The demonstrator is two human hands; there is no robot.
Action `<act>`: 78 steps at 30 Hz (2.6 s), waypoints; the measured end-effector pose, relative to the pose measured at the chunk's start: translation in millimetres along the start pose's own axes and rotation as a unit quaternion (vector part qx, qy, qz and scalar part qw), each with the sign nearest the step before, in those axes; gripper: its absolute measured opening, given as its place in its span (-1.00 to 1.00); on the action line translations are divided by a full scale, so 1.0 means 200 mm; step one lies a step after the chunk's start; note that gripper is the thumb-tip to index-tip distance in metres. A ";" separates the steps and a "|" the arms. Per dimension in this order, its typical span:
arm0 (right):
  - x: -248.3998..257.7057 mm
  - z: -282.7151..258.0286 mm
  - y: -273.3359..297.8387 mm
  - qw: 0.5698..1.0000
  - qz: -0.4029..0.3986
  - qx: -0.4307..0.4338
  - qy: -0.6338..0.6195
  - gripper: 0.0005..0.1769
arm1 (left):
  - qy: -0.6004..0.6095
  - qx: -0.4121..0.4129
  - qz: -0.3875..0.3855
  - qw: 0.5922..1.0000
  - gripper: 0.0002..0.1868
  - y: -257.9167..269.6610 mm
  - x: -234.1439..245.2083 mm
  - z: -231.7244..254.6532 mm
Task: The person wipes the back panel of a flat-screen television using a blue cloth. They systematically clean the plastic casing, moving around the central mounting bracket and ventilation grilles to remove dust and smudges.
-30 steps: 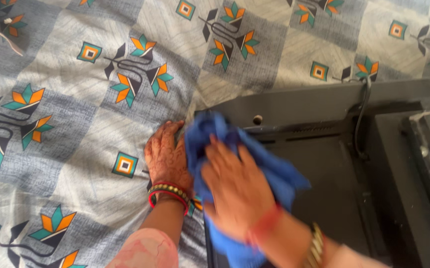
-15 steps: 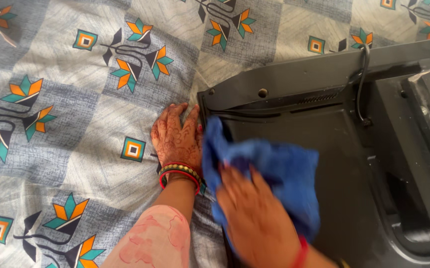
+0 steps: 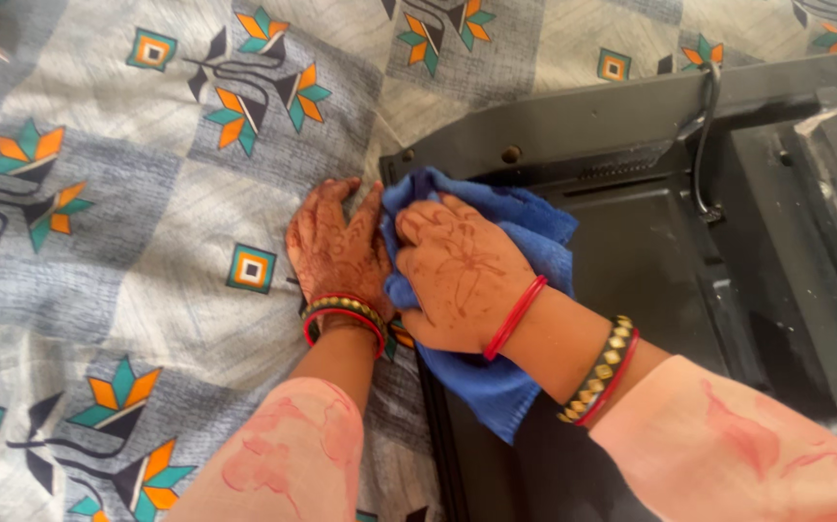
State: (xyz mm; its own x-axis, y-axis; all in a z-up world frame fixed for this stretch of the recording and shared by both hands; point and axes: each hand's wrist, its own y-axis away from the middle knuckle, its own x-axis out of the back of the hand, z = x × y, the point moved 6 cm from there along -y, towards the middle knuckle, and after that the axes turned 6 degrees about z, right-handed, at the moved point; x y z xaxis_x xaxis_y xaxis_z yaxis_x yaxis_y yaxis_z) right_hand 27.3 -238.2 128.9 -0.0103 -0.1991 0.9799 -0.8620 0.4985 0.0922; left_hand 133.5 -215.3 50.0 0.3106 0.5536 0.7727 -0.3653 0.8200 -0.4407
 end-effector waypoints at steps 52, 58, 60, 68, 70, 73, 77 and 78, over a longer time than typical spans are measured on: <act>-0.24 -0.35 0.48 0.979 0.131 -0.149 0.051 -0.36 | 0.028 -0.041 0.063 0.997 -0.52 0.02 -0.02 -0.02; -0.19 -0.24 0.40 0.979 0.143 -0.145 0.020 -0.32 | 0.019 -0.042 0.060 0.997 -0.52 0.01 -0.12 -0.08; -0.17 -0.28 0.47 0.980 0.147 -0.128 0.026 -0.32 | 0.000 -0.057 0.023 0.998 -0.50 0.00 -0.14 -0.08; -0.18 -0.78 1.22 0.986 0.134 -0.082 0.057 -0.43 | -0.096 0.003 -0.121 0.988 -0.22 0.54 -0.01 0.27; -0.22 -0.83 1.35 0.991 0.102 -0.084 -0.004 -0.41 | -0.075 -0.038 -0.097 0.992 -0.24 0.81 0.19 0.38; -0.25 -0.82 1.42 0.988 0.120 -0.090 -0.026 -0.43 | 0.047 -0.022 -0.060 0.997 -0.38 1.09 0.43 0.48; -0.21 -0.77 1.39 0.980 0.182 -0.076 -0.024 -0.51 | 0.209 0.057 -0.011 0.976 -0.54 1.17 0.54 0.46; -0.20 -0.74 1.33 0.976 0.204 -0.078 -0.007 -0.52 | 0.234 0.071 0.012 0.970 -0.56 1.17 0.55 0.45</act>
State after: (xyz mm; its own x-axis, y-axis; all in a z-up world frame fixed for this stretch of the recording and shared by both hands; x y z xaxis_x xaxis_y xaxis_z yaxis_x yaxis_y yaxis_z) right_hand -125.8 27.2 139.7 -0.3442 0.0319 0.9383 -0.6972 0.6606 -0.2782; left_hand 3.3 24.1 72.6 0.6529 0.6046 0.4564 -0.4835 0.7964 -0.3633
